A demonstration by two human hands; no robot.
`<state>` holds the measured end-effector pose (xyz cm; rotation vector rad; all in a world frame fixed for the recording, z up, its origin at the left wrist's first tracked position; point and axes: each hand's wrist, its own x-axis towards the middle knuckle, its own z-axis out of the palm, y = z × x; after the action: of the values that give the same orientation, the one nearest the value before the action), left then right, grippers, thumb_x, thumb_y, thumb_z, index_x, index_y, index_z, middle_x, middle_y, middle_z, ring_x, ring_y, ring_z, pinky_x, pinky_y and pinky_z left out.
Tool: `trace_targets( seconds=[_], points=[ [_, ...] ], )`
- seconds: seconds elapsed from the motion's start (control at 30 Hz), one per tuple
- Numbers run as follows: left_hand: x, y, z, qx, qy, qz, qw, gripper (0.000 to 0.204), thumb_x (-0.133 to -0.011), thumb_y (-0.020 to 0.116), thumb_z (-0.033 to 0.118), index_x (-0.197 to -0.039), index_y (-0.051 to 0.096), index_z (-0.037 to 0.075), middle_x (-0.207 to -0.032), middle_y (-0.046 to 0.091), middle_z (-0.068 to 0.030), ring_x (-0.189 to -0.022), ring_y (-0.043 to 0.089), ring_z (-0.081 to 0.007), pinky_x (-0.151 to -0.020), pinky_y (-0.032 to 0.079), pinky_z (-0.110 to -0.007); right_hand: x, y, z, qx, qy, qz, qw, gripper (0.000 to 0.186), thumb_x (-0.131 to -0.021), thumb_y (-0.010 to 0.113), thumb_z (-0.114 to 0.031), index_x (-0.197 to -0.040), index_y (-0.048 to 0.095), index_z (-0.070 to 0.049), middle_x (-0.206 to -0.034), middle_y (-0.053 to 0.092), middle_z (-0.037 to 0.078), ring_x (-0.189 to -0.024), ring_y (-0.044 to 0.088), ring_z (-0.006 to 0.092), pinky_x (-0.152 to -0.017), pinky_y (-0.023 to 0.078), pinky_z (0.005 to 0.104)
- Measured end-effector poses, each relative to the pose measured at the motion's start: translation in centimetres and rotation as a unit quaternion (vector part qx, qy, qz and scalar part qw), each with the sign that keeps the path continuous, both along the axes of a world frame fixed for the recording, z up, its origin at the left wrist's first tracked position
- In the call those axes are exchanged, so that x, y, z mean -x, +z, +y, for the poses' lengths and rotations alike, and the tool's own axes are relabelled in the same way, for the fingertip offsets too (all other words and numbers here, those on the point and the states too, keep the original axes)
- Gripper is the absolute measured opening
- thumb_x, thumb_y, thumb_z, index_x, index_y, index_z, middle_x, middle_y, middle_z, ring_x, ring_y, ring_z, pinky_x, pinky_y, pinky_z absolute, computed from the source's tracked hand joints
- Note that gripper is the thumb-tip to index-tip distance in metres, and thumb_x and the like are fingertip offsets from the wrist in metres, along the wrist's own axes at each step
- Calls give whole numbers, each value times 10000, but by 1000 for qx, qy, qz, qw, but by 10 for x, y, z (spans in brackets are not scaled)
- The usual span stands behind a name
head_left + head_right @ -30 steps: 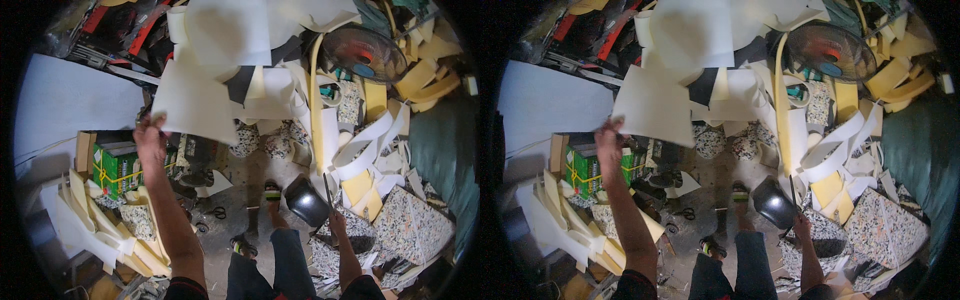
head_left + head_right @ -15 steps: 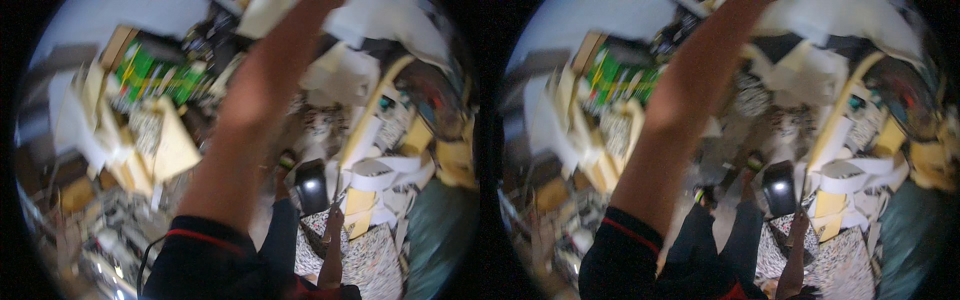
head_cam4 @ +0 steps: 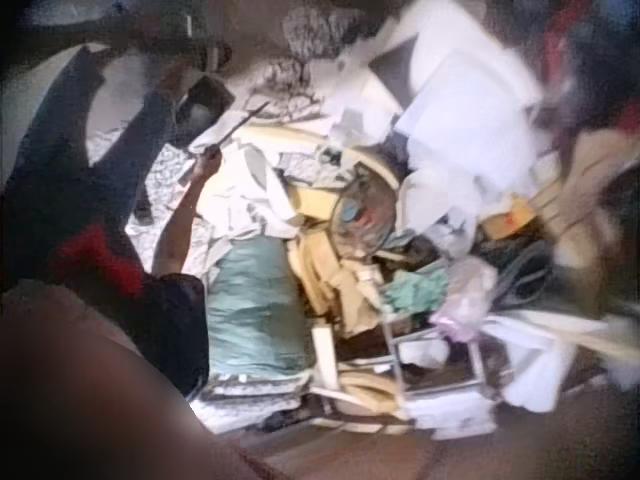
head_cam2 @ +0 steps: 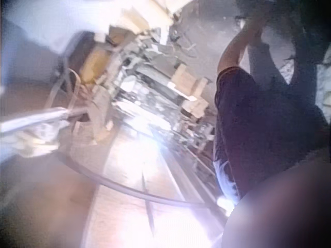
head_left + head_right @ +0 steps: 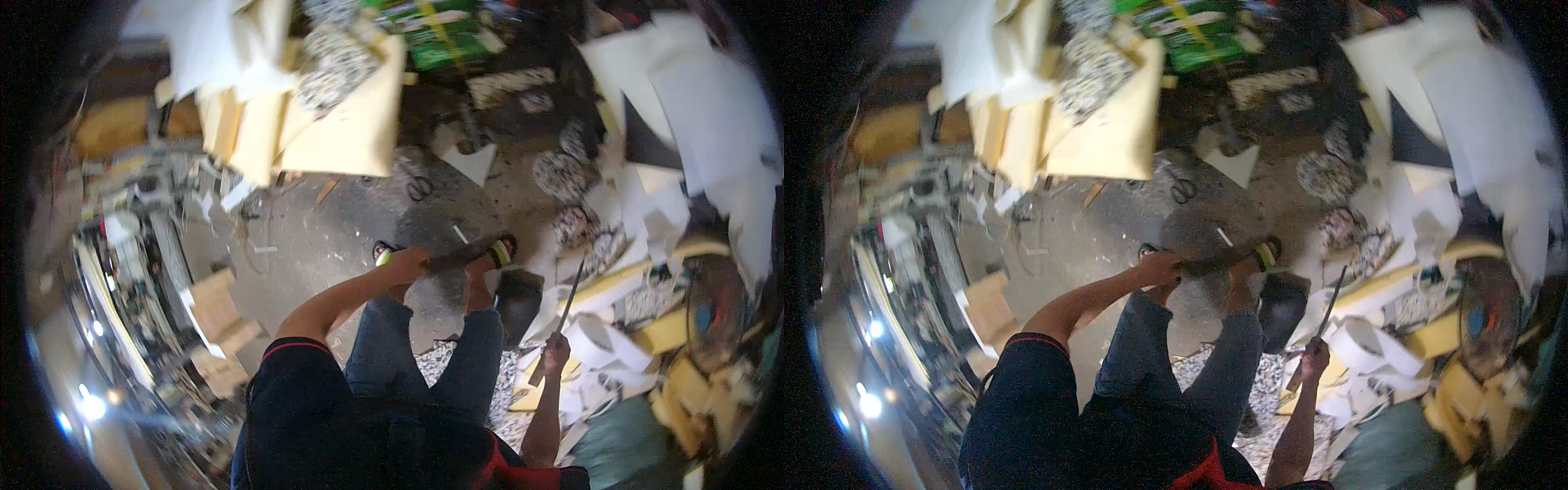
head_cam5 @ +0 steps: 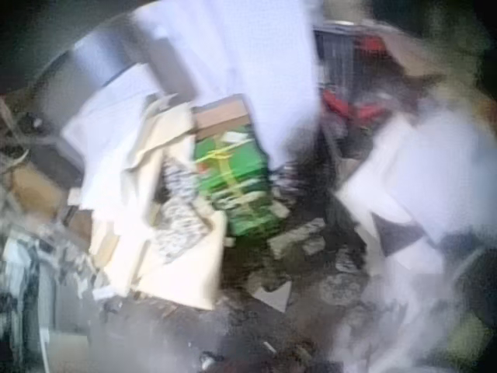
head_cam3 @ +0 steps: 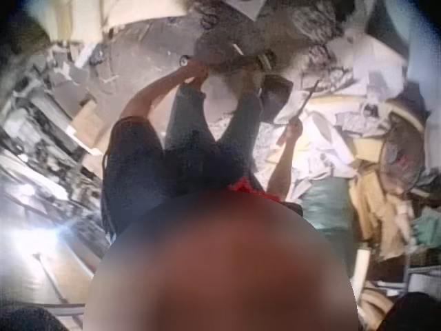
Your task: The person cuts a white sheet with a utility knife, then assembles a spray gun and applies a coating to a wooden board. The person flips the board and sprays both sides before placing it on a shelf.
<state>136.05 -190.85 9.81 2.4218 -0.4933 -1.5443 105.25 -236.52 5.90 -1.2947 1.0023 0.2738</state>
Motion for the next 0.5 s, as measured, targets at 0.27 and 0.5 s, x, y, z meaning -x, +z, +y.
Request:
trace_targets(
  seconds=[0.27, 0.5],
  points=[
    [150, -4, 331, -102, 517, -143, 838, 441, -882, 668, 348, -1190, 616, 36, -1116, 675, -213, -1014, 671, -353, -873, 534, -438, -119, 30, 70, 170, 315, 65, 932, 217, -935, 585, -134, -1148, 575, -96, -779, 607, 32, -670, 581, 145, -533, 496, 301],
    [264, -40, 401, 47, 754, -190, 627, 419, -885, 679, 297, -1179, 619, 4, -1050, 692, -231, -993, 678, -344, -850, 537, -410, -243, 77, 313, 343, 638, -91, 684, 324, -846, 604, -135, -1144, 607, -7, -944, 673, 202, -852, 672, 310, -747, 526, 388]
  ],
)
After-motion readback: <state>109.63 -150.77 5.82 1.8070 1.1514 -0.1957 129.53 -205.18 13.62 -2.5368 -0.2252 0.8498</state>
